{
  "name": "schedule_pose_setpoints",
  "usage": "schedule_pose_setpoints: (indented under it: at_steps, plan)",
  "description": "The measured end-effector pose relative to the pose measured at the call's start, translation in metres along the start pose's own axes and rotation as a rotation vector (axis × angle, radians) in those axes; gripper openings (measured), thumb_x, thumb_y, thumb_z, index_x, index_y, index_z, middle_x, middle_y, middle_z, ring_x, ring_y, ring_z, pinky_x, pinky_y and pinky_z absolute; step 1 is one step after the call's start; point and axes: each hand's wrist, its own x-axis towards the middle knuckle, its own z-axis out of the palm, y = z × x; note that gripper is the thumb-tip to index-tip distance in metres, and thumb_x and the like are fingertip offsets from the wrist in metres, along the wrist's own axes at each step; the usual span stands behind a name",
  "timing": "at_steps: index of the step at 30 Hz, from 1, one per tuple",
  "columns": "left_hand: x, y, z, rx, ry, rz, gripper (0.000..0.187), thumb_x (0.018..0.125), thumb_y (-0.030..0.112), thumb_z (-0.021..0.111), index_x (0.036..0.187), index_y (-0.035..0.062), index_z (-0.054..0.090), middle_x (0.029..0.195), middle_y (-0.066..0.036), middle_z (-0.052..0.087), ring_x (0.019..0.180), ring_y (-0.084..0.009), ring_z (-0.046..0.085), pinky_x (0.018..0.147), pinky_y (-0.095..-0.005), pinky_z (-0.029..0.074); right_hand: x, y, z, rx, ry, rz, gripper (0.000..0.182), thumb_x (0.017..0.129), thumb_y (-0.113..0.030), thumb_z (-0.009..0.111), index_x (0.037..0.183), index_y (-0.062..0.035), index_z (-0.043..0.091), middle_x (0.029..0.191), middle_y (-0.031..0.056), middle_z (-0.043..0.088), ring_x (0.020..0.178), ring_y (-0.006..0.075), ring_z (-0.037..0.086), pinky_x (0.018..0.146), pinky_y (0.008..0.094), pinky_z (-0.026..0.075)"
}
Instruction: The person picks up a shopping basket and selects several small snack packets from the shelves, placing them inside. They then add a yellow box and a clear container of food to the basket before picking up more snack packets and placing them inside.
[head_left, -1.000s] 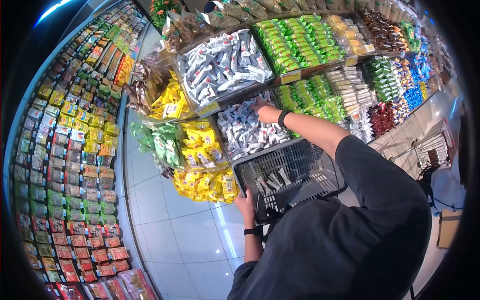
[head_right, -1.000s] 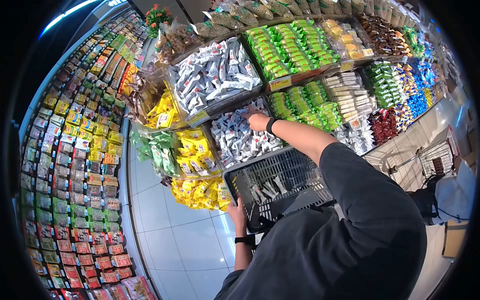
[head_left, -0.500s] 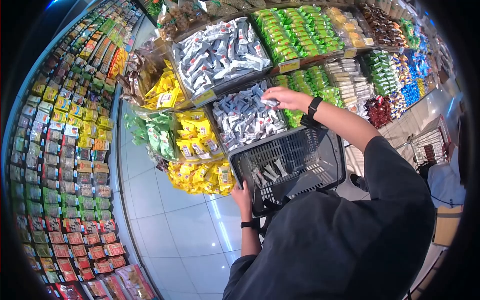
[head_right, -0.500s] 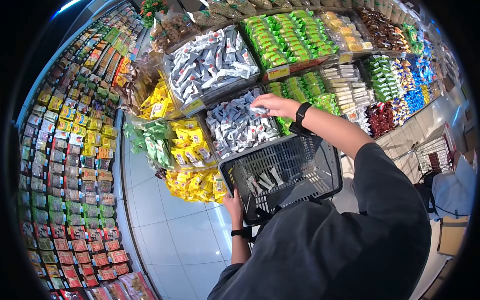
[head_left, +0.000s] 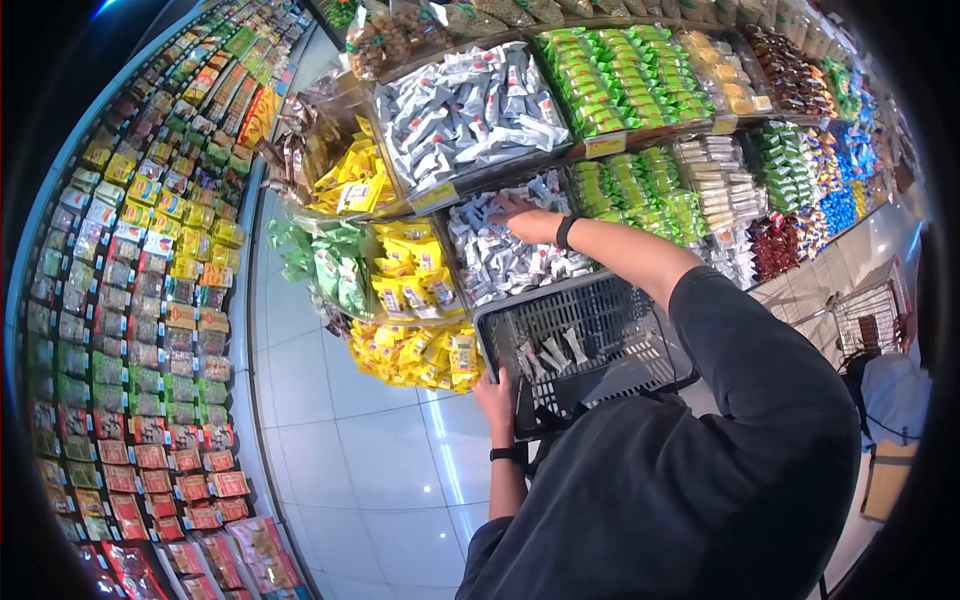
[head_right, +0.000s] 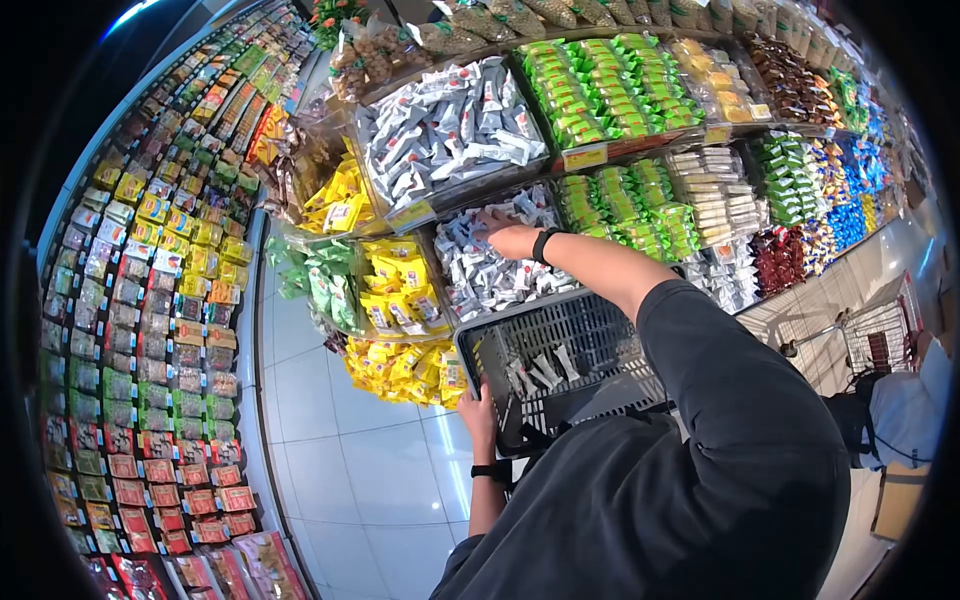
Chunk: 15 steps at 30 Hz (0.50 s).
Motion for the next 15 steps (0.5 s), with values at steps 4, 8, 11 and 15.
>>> schedule_pose_setpoints:
  at_steps: [4, 8, 11, 15]
  plan:
    - [0.000, 0.017, -0.008, 0.042, -0.081, -0.093, 0.033, 0.090, 0.026, 0.063, 0.094, -0.0059, 0.069, 0.071, -0.022, 0.065, 0.067, -0.0320, 0.063, 0.067, -0.0430, 0.047, 0.005, 0.005, 0.000, -0.072, -0.075, -0.030, 0.060, 0.081, -0.002, 0.065, 0.138, -0.0137, 0.049, 0.152, 0.0181, 0.024, 0.136, 0.0438, 0.033, 0.106, 0.0516, 0.042]
    - [0.000, 0.015, -0.006, 0.028, -0.092, -0.134, 0.034, 0.090, 0.027, 0.063, 0.094, -0.0063, 0.068, 0.068, -0.021, 0.064, 0.061, -0.0273, 0.060, 0.064, -0.0409, 0.047, 0.006, 0.011, -0.007, -0.218, -0.122, -0.070, 0.067, 0.076, 0.008, 0.063, 0.138, -0.0133, 0.049, 0.157, 0.0161, 0.019, 0.137, 0.0446, 0.033, 0.105, 0.0490, 0.045]
    - [0.000, 0.005, 0.000, -0.024, -0.037, -0.059, 0.034, 0.090, 0.027, 0.063, 0.094, -0.0064, 0.067, 0.066, -0.019, 0.062, 0.057, -0.0251, 0.057, 0.061, -0.0399, 0.046, -0.001, 0.012, -0.006, -0.115, -0.052, -0.079, 0.062, 0.078, 0.007, 0.061, 0.137, -0.0101, 0.049, 0.155, 0.0151, 0.023, 0.136, 0.0436, 0.035, 0.106, 0.0457, 0.043]
    - [0.001, -0.006, 0.003, 0.028, -0.041, -0.046, 0.035, 0.091, 0.028, 0.063, 0.095, -0.0066, 0.067, 0.065, -0.018, 0.063, 0.057, -0.0253, 0.057, 0.060, -0.0397, 0.045, 0.003, 0.020, -0.007, 0.044, 0.035, -0.061, 0.054, 0.081, 0.000, 0.058, 0.135, -0.0055, 0.049, 0.150, 0.0195, 0.033, 0.134, 0.0401, 0.039, 0.108, 0.0414, 0.039]
